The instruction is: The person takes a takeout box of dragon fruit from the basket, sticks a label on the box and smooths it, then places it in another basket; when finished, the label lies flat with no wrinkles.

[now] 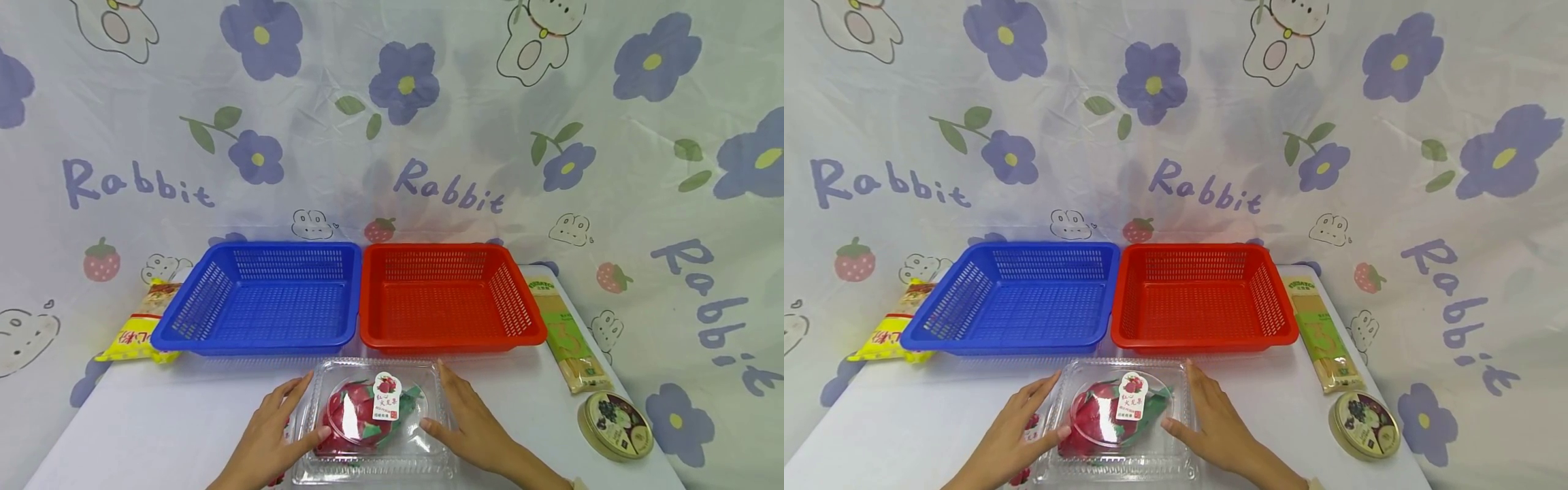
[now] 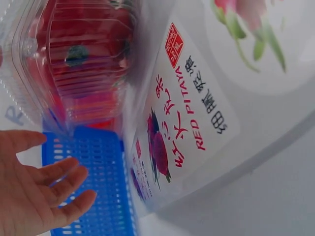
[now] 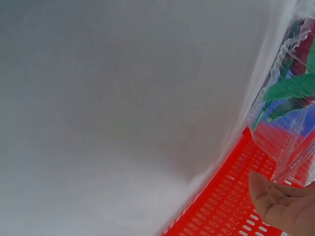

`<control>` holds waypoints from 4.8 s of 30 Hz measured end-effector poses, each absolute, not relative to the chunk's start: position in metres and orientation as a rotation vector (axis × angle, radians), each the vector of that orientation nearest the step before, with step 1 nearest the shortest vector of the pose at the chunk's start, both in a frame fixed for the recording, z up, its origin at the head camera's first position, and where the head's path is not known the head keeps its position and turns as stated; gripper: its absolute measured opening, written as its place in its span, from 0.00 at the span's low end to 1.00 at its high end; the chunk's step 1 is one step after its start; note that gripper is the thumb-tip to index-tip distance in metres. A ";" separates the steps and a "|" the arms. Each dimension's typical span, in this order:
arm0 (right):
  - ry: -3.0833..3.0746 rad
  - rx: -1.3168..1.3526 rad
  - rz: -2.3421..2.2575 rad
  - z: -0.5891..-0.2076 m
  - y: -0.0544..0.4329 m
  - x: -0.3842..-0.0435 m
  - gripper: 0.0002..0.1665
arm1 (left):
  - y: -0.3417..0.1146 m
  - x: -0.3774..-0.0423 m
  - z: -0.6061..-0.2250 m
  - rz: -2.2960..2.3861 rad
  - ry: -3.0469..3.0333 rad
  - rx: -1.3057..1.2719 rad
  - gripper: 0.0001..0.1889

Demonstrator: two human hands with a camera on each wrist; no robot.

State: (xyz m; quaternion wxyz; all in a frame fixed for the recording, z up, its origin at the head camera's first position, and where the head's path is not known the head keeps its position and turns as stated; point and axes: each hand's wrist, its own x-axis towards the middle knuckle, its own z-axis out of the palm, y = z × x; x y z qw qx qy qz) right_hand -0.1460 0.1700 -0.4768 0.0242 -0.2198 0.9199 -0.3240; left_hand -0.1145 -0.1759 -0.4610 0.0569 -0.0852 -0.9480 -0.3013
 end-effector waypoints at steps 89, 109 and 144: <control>2.352 -0.538 -1.323 -0.479 0.166 -0.144 0.54 | -0.181 -0.113 -0.496 -0.768 -2.957 -0.572 0.74; 2.158 -0.281 -1.579 -0.471 0.154 -0.138 0.61 | -0.181 -0.113 -0.490 -0.713 -2.976 -0.592 0.73; 1.851 -0.203 -1.860 -0.474 0.148 -0.138 0.55 | -0.185 -0.114 -0.485 -0.622 -3.027 -0.548 0.72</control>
